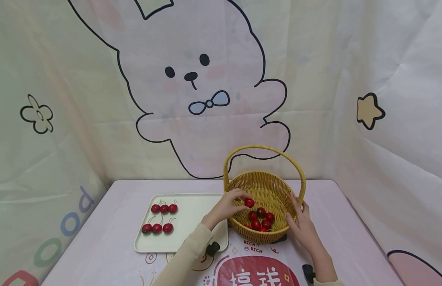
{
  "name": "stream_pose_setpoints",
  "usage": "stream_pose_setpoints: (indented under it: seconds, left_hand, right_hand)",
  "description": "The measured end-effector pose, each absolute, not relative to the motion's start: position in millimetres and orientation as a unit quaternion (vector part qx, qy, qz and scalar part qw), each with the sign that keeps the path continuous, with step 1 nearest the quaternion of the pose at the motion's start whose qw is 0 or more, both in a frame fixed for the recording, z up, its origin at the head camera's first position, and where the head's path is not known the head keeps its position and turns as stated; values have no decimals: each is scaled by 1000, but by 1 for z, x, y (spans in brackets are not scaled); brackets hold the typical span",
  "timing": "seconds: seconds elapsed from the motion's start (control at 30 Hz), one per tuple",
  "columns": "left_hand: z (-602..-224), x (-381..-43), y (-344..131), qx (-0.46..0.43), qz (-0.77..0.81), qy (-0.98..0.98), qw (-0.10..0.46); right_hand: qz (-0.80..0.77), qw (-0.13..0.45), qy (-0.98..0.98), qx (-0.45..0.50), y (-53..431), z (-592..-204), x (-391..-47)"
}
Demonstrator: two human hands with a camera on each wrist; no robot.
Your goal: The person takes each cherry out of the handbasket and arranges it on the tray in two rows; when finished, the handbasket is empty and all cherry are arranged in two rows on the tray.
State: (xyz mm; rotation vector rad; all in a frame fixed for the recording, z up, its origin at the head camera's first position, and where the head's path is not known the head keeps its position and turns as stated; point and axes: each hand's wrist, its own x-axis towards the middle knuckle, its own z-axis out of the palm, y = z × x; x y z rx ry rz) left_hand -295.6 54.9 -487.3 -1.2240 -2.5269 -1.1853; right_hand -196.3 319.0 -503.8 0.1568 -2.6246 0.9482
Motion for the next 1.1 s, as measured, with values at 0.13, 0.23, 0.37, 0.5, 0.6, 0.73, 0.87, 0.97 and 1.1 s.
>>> stream_pose_setpoints:
  seconds: [0.13, 0.23, 0.37, 0.5, 0.6, 0.73, 0.87, 0.97, 1.1]
  left_hand:
    - [-488, -290, 49, -398, -398, -825, 48]
    - [-487, -285, 43, -397, -396, -826, 58]
    - [-485, -279, 33, -396, -383, -831, 79]
    - [-482, -273, 23, -397, -377, -831, 98]
    - [-481, -270, 15, -395, -373, -833, 106]
    - [-479, -267, 4, -392, -372, -835, 109]
    - [-478, -267, -8, -381, -366, -841, 115]
    - [-477, -268, -18, -370, -361, -848, 121]
    - [-476, -271, -32, -366, -359, -849, 129]
  right_hand:
    - [339, 178, -922, 60, 319, -504, -196]
    - [340, 179, -921, 62, 319, -504, -196]
    - [338, 180, -922, 63, 320, -504, -197]
    - [337, 178, -922, 63, 320, -505, -197]
    - [337, 177, -923, 62, 320, -505, -197]
    - [337, 177, -923, 61, 320, -506, -197]
    - [338, 175, -923, 59, 319, -507, -196]
    - [337, 175, -923, 57, 319, -507, -196]
    - [337, 174, -924, 57, 320, -507, -197]
